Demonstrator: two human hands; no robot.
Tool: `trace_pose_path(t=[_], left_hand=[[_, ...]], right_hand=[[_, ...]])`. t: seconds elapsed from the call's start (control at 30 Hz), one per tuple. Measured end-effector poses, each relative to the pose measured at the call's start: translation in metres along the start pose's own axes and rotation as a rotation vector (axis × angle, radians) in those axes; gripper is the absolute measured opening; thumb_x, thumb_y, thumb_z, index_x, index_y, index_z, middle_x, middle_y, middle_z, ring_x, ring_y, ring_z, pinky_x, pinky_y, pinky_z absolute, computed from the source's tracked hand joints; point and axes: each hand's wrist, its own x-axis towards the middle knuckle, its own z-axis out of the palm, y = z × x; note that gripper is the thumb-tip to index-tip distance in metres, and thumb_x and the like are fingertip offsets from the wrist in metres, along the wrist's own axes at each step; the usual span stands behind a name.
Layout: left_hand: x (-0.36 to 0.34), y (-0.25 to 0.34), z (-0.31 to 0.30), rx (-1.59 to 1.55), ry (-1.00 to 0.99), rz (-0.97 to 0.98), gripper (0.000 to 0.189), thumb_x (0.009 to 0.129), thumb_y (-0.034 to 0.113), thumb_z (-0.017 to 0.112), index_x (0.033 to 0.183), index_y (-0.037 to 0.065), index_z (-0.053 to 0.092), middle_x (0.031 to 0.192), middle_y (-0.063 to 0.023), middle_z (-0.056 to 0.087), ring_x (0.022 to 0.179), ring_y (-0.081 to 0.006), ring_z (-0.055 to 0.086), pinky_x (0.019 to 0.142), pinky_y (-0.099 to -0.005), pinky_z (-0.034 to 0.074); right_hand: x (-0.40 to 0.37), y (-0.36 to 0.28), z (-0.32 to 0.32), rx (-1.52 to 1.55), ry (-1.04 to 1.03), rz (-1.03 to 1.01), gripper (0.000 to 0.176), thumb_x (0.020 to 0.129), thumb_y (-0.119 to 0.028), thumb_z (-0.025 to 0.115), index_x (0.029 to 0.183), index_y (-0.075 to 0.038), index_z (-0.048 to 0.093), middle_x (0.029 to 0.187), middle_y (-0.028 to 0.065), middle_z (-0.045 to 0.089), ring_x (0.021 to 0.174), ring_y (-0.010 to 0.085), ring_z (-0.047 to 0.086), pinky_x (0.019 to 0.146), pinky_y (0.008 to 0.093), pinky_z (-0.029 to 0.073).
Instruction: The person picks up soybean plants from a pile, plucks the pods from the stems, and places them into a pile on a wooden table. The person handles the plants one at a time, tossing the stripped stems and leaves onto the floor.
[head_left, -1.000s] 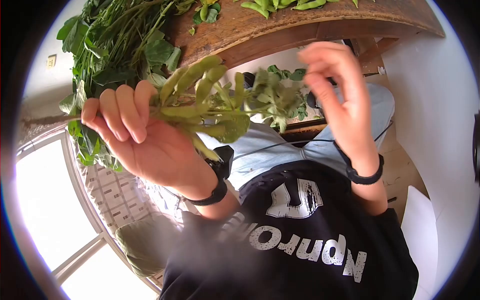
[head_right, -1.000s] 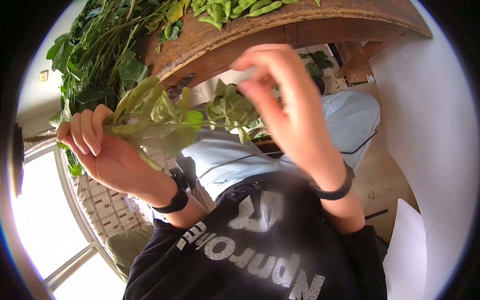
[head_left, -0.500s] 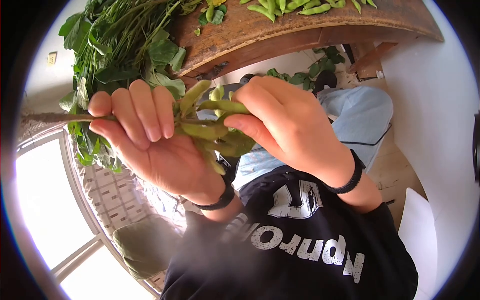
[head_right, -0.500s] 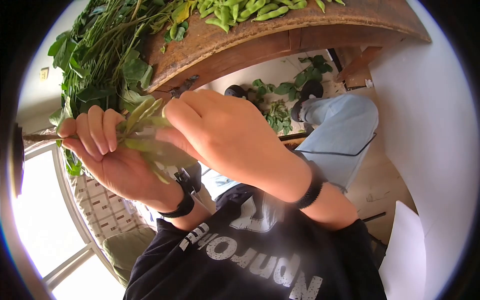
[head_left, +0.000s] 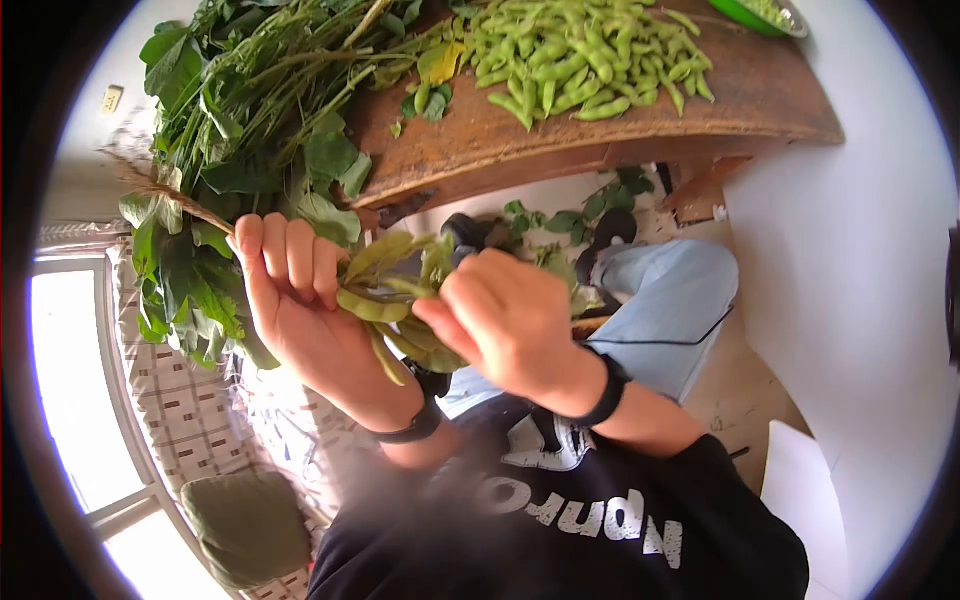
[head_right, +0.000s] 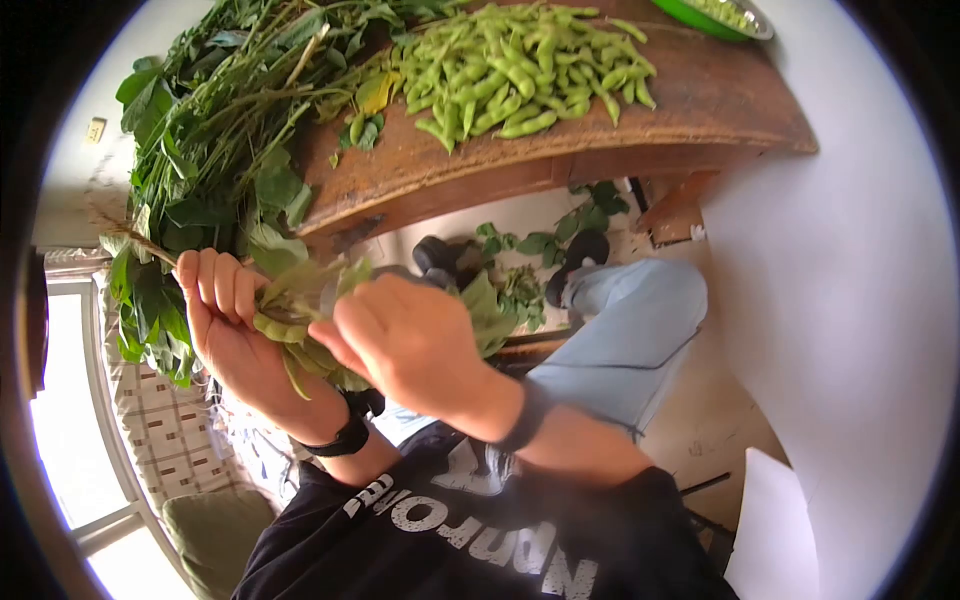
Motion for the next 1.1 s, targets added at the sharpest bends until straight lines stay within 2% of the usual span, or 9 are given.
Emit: trace_pose_path(t=[0.3,0.37,0.43,0.53,0.67,0.7,0.77,0.93,1.1], left_hand=[[0.008,-0.017,0.0,-0.08,0.14,-0.13,0.019,0.102,0.013,0.044,0.085,0.005,0.046,0.064,0.004,0.025,0.05,-0.0052,0.019,0.042,-0.0211,0.019],[0.032,0.006,-0.017,0.252,0.341,0.247,0.03,0.1,0.014,0.046,0.071,0.01,0.041,0.059,0.0054,0.019,0.05,-0.0055,0.019,0.045,-0.0231,0.02],[0.048,0.048,-0.035,0.038,-0.02,0.272,0.025,0.1,0.012,0.045,0.074,0.01,0.042,0.062,0.0055,0.021,0.052,-0.0057,0.02,0.046,-0.0234,0.021],[0.044,0.027,0.006,0.064,-0.093,0.231,0.019,0.102,0.014,0.045,0.084,0.006,0.045,0.065,0.0043,0.024,0.054,-0.006,0.021,0.045,-0.0231,0.021],[0.031,0.009,0.03,-0.104,-0.095,0.234,0.018,0.104,0.015,0.042,0.091,0.003,0.047,0.066,0.0033,0.027,0.055,-0.0067,0.022,0.045,-0.0218,0.024],[0.025,0.011,0.034,-0.159,-0.091,0.21,0.018,0.104,0.015,0.041,0.093,0.003,0.047,0.067,0.0026,0.027,0.055,-0.0069,0.023,0.046,-0.0213,0.026],[0.015,0.018,0.037,-0.295,-0.113,0.165,0.017,0.104,0.014,0.04,0.093,0.003,0.046,0.068,0.0022,0.028,0.055,-0.0072,0.024,0.045,-0.0213,0.027],[-0.004,0.035,0.032,-0.511,-0.221,0.069,0.014,0.102,0.011,0.038,0.092,0.005,0.045,0.069,0.0013,0.028,0.054,-0.0094,0.024,0.045,-0.0229,0.027],[-0.014,0.035,0.037,-0.544,-0.312,-0.042,0.017,0.102,0.011,0.037,0.087,0.007,0.044,0.066,0.003,0.028,0.053,-0.0071,0.025,0.048,-0.0215,0.027]], right_hand=[[-0.01,-0.007,-0.015,-0.164,0.039,-0.02,0.024,0.08,-0.012,0.07,0.071,-0.004,0.049,0.066,0.009,0.048,0.056,0.0263,0.051,0.047,0.0362,0.04],[-0.028,-0.007,-0.038,-0.197,0.11,0.005,0.018,0.08,-0.007,0.067,0.076,-0.001,0.05,0.067,0.0122,0.05,0.055,0.0287,0.051,0.045,0.0389,0.039],[-0.047,-0.003,-0.068,-0.16,0.136,0.143,0.019,0.087,-0.009,0.064,0.074,-0.003,0.052,0.066,0.0111,0.047,0.054,0.028,0.049,0.047,0.0383,0.038],[-0.024,-0.014,-0.101,-0.349,0.17,0.135,0.022,0.095,-0.016,0.054,0.078,-0.002,0.052,0.069,0.0141,0.049,0.058,0.0324,0.05,0.052,0.0396,0.04],[0.034,0.026,-0.11,-0.505,0.623,-0.056,0.034,0.103,-0.021,0.042,0.104,0.006,0.062,0.088,0.0091,0.065,0.07,0.0145,0.057,0.062,0.0251,0.045],[0.062,0.048,-0.115,-0.567,0.46,-0.043,0.022,0.1,-0.016,0.05,0.093,0.003,0.057,0.075,0.0155,0.058,0.065,0.0291,0.055,0.06,0.0379,0.046],[0.084,0.072,-0.106,-0.557,0.196,0.189,0.021,0.097,-0.022,0.056,0.102,-0.001,0.059,0.081,0.0148,0.057,0.07,0.0288,0.054,0.067,0.0384,0.047],[0.039,0.023,-0.082,0.018,0.0,0.363,0.025,0.099,-0.022,0.055,0.114,-0.003,0.061,0.095,0.0037,0.06,0.076,0.0105,0.055,0.064,0.0255,0.043],[0.016,0.001,-0.057,0.473,-0.316,0.233,0.034,0.1,-0.028,0.051,0.118,0.0,0.059,0.104,0.0083,0.064,0.085,0.0142,0.06,0.073,0.0254,0.046]])
